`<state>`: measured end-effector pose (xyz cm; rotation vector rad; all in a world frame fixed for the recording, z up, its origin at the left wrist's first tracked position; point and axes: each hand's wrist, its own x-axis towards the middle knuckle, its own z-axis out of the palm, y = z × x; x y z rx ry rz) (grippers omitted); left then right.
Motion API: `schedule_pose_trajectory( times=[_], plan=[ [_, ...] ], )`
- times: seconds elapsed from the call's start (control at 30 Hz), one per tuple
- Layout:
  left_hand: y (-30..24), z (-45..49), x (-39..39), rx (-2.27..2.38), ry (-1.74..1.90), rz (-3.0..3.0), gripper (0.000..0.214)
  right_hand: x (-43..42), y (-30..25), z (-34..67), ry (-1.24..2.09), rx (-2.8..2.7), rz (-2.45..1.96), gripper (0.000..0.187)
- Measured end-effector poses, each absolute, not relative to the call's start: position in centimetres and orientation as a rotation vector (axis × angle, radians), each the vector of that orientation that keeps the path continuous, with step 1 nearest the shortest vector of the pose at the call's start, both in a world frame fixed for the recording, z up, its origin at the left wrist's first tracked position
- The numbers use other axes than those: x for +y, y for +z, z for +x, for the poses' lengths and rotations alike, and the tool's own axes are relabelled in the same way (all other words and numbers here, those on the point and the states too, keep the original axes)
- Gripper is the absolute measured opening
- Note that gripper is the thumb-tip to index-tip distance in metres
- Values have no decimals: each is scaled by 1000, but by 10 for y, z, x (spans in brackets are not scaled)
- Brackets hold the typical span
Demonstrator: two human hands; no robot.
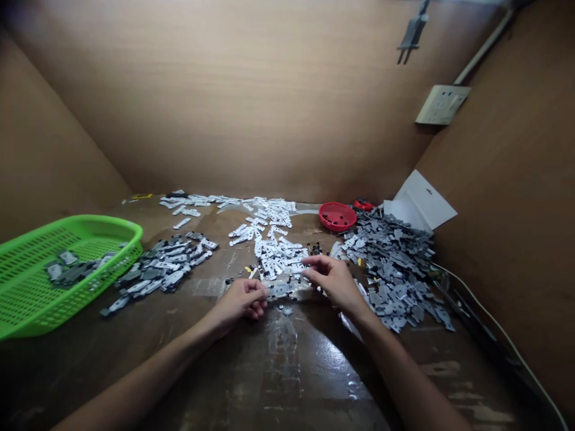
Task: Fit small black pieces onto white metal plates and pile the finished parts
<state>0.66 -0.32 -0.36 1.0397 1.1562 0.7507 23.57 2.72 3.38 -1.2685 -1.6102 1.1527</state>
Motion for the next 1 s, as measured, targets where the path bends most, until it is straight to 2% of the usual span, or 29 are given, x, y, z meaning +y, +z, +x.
schedule_pose_trajectory(
  times=[0.2,1.0],
  plan=[
    [-3,7,-3,1177,715,1062,23,15,30,215,1155,-1626,-1212,19],
    [-3,7,-4,1173,747,1024,21,13,8,200,1274,-1443,-1307,25]
  ],
)
